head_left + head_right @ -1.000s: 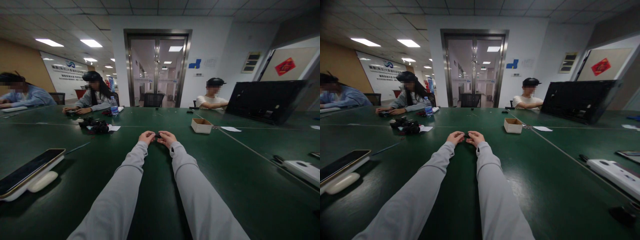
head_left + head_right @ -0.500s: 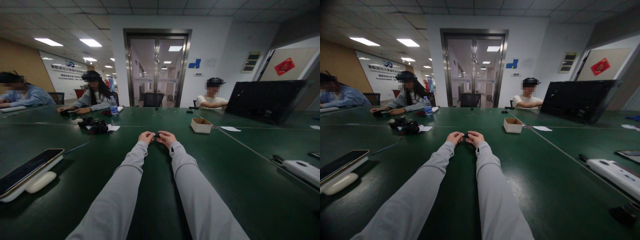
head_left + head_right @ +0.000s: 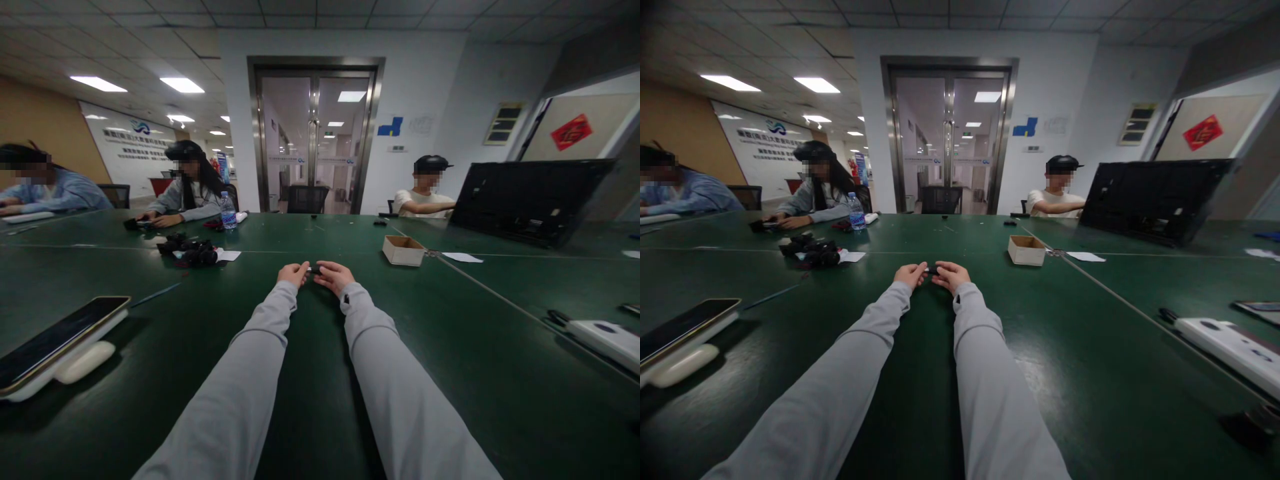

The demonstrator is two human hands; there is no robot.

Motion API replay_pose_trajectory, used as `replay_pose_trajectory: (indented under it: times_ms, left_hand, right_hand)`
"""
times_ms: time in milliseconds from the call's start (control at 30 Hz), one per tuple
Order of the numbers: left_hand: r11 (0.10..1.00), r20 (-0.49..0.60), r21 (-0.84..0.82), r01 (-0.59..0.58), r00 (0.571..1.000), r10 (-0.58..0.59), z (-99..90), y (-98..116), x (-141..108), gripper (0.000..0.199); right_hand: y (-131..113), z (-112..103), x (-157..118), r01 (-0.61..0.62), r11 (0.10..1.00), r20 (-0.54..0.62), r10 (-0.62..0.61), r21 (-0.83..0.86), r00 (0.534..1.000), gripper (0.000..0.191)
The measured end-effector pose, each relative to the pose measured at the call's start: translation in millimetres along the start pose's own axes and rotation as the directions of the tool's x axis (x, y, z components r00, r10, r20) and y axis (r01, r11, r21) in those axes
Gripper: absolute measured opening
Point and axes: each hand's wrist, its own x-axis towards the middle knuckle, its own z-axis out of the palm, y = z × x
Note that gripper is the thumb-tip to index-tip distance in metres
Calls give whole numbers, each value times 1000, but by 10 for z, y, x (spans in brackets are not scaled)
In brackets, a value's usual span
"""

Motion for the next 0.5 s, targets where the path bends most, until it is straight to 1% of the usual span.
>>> replay_pose_trajectory:
  times_ms: [133, 300, 400, 500]
  left_hand:
    - [991, 5, 135, 11, 1000, -12, -60, 61, -48, 48]
    - [972, 17, 232, 38, 999, -43, -131, 123, -86, 52]
    - [967, 16, 248, 57, 998, -63, -144, 138, -84, 53]
    - [971, 12, 228, 75, 997, -80, -137, 127, -64, 53]
  right_hand:
    - [-7, -2, -9, -13, 1000, 32, 14, -10, 999, 19]
    - [-5, -2, -17, -14, 1000, 50, 14, -8, 999, 20]
    - [3, -9, -8, -14, 1000, 65, 14, 1, 998, 21]
    - [8, -17, 2, -8, 1000, 73, 7, 14, 997, 22]
